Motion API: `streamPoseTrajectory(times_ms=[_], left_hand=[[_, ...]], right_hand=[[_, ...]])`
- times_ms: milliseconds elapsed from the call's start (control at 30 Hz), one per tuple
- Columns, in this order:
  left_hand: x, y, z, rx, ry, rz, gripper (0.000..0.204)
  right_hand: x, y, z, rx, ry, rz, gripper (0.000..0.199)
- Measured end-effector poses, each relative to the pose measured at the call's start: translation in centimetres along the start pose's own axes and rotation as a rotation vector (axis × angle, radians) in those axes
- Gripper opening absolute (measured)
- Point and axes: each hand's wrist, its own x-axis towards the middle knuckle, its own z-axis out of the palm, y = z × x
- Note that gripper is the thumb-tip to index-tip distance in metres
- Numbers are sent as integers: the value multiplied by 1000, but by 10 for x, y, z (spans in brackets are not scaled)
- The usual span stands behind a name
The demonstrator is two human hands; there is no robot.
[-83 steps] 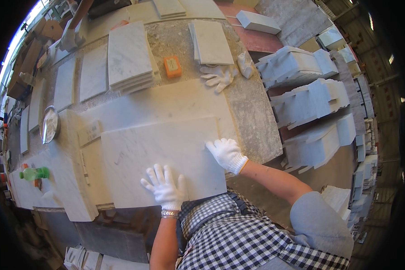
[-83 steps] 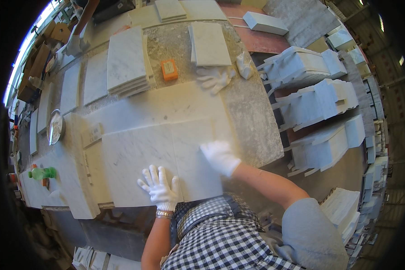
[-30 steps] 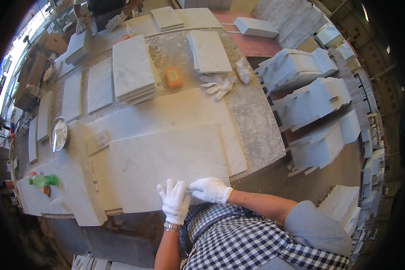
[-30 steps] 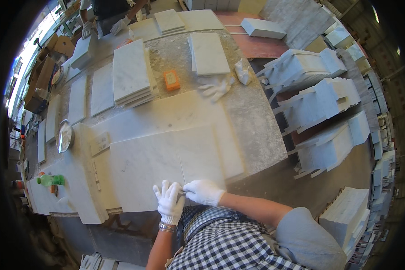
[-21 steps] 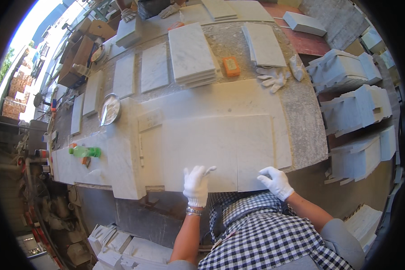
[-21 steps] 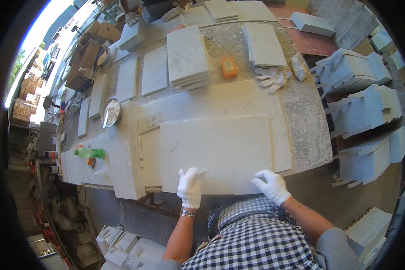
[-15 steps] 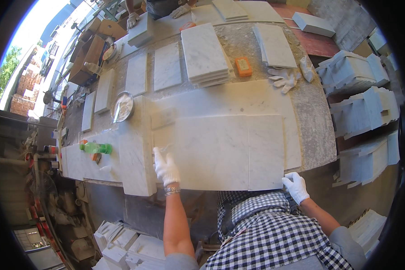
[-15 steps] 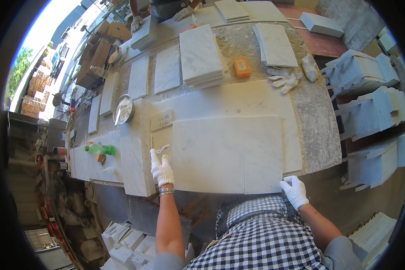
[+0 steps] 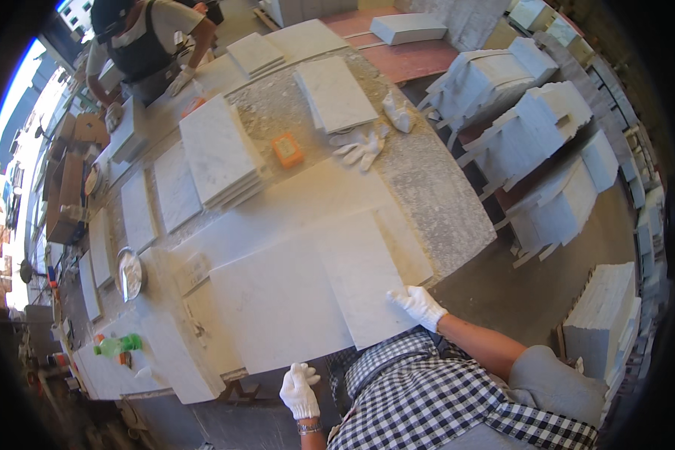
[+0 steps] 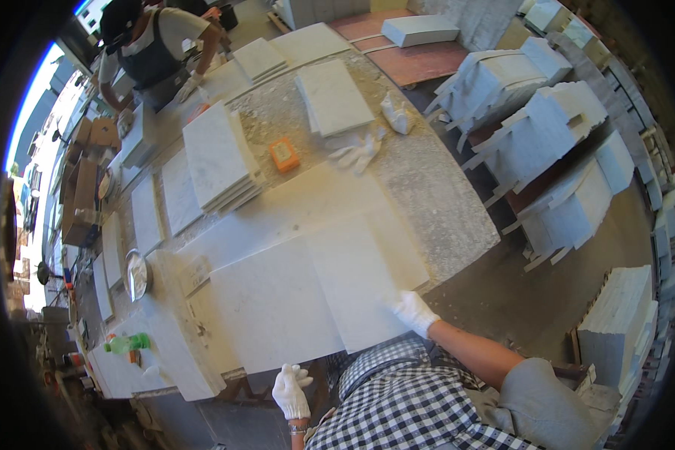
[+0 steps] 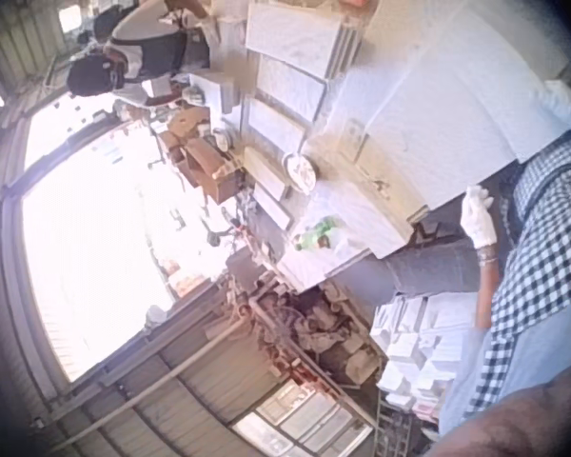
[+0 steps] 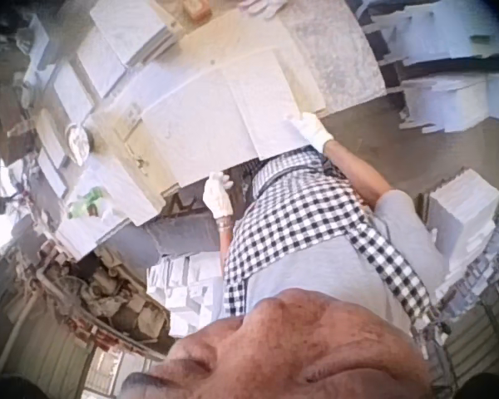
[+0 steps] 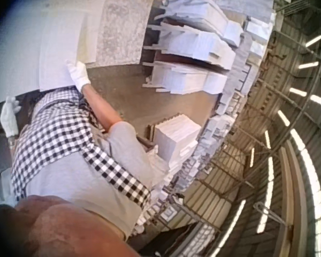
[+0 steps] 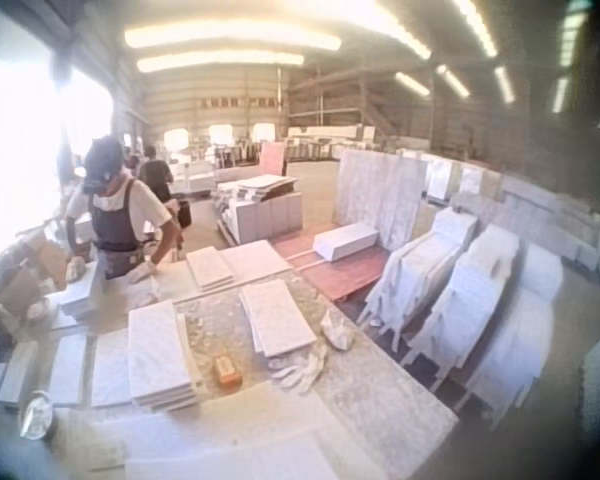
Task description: The person repeatedly wipes the surfaces of white rectangular tiles with gloved hands, turning them over and moving them on a workbench. The person also uses a green bottle to apply liquid to the tiles during the process.
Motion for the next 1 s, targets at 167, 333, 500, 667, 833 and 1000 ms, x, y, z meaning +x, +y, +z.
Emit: streamPoseTrajectory(times_ms=[167,333,500,667,833,1000], left_hand=[[4,-40,7,132,-245,-444,63],[26,-69,6,-308,-427,-733,64],[26,-68,15,-137,-424,-434,54],[24,-60,31,1378,-470,651,45],[25,-58,44,1649,-405,876,40],[25,-63,46,1952,-341,947,43]], right_hand=[[3,-1,-3,31,46,-81,47],[7,26,-57,219,129,-85,46],[16,52,-155,168,284,-253,54],[43,58,-224,-83,340,-166,51],[45,29,-241,-925,272,109,75],[23,-19,-215,-1065,382,298,74]])
